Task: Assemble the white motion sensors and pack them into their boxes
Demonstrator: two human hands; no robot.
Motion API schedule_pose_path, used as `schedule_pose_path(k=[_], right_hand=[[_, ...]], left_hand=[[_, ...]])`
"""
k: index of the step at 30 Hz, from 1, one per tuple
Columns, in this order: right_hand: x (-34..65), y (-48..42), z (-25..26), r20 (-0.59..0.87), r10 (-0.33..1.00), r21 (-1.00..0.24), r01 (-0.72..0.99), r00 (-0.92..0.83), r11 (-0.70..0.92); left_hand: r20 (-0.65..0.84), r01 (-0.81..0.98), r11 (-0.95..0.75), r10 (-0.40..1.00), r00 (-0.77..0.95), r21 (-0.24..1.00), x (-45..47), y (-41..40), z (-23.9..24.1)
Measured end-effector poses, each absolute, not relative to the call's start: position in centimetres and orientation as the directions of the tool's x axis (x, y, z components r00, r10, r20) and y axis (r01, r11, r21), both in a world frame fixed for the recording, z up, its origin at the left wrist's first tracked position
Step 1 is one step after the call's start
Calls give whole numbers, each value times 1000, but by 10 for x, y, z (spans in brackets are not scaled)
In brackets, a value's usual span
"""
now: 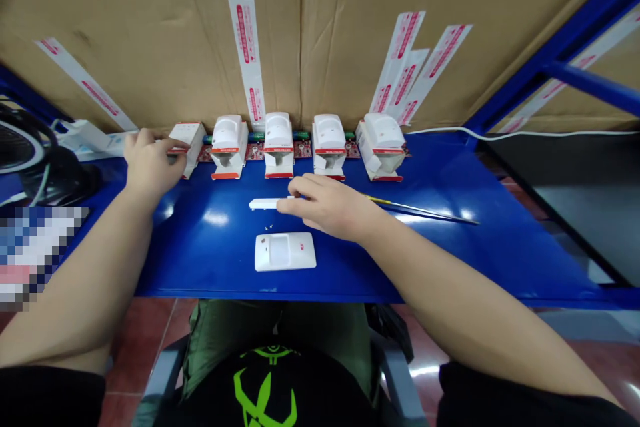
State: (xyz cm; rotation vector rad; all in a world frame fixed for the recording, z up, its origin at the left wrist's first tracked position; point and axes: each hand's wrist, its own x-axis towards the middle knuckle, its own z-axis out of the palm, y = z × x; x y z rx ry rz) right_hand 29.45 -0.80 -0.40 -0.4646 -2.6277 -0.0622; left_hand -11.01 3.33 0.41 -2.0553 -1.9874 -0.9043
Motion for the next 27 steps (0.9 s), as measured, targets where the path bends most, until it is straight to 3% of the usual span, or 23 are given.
schedule_pose_path(k=[4, 7, 11, 16, 23, 27], right_hand=[[298, -5, -7, 462, 528, -239, 473, -713, 848], [299, -3, -7, 396, 620, -294, 546, -677, 784], [297, -3, -6, 370, 645, -303, 569, -669, 764], [297, -3, -6, 371, 639, -323, 552, -674, 769], [297, -2, -4, 357, 647, -352, 544, -674, 761], [296, -3, -2, 342, 651, -377, 536, -677, 755]], left_hand=[[469, 968, -51, 880, -72, 244, -103, 32, 8], [396, 994, -24, 918, -22, 110, -91, 34, 18], [212, 994, -78, 973, 93, -76, -77, 47, 35], [36, 972, -130, 990, 140, -196, -69, 60, 46], [-66, 948, -144, 989, 131, -284, -67, 73, 49], [-119, 962, -93, 991, 64, -256, -72, 88, 69]])
